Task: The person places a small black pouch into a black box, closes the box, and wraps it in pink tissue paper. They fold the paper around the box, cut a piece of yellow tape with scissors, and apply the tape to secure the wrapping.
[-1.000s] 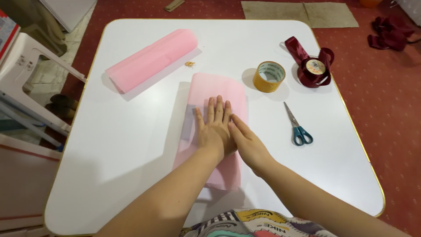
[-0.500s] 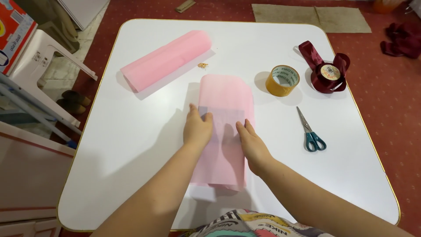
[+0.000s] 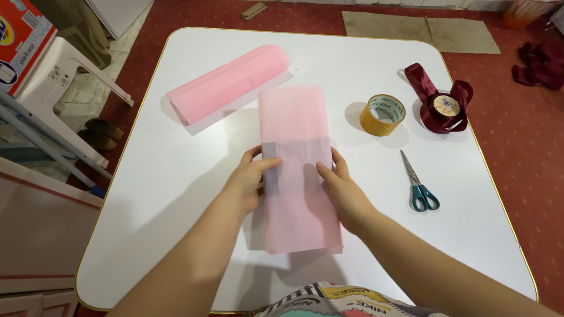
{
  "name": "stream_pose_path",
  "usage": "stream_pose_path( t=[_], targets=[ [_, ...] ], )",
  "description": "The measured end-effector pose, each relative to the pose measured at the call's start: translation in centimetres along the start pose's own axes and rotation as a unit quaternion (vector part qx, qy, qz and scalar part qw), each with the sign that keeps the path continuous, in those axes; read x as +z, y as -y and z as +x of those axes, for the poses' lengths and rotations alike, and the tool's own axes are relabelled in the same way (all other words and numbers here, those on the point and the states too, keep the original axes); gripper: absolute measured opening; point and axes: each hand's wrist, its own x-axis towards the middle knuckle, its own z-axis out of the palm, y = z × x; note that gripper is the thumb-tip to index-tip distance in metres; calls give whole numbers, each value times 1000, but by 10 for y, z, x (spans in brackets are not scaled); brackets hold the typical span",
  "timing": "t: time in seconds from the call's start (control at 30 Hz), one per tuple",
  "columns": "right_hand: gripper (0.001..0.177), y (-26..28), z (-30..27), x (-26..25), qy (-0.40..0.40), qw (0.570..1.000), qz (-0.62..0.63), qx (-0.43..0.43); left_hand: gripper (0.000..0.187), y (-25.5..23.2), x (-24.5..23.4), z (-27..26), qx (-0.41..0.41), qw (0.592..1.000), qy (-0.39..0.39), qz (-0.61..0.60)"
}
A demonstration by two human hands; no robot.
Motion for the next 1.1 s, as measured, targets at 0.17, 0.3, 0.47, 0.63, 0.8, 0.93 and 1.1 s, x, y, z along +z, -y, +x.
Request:
stream_pose_path(
  t=[0.17, 0.3, 0.47, 0.63, 0.8, 0.93, 1.1],
  targets=[
    [77, 25, -3, -2, 2, 1000, 6, 3, 69, -9, -8, -1, 0, 997, 83, 2],
    [78, 34, -12, -4, -29, 998, -9, 53, 69, -6, -4, 0, -38, 991, 101, -73],
    [74, 28, -10, -17, 55, 993, 103, 29, 74, 1, -3, -5, -48, 979, 180, -86],
    [68, 25, -4, -42, 128, 990, 57, 21, 78, 2, -2, -7, -11, 982, 189, -27],
    [73, 37, -2, -49, 124, 991, -13, -40, 83, -16, -1, -6, 40, 983, 161, 84],
    [67, 46, -1, -47, 94, 995, 18, -22, 80, -25, 2, -10, 24, 986, 148, 73],
    [55, 32, 5, -44, 24, 993, 82, 82, 77, -11, 8, -5, -11, 995, 64, 73]
  ],
)
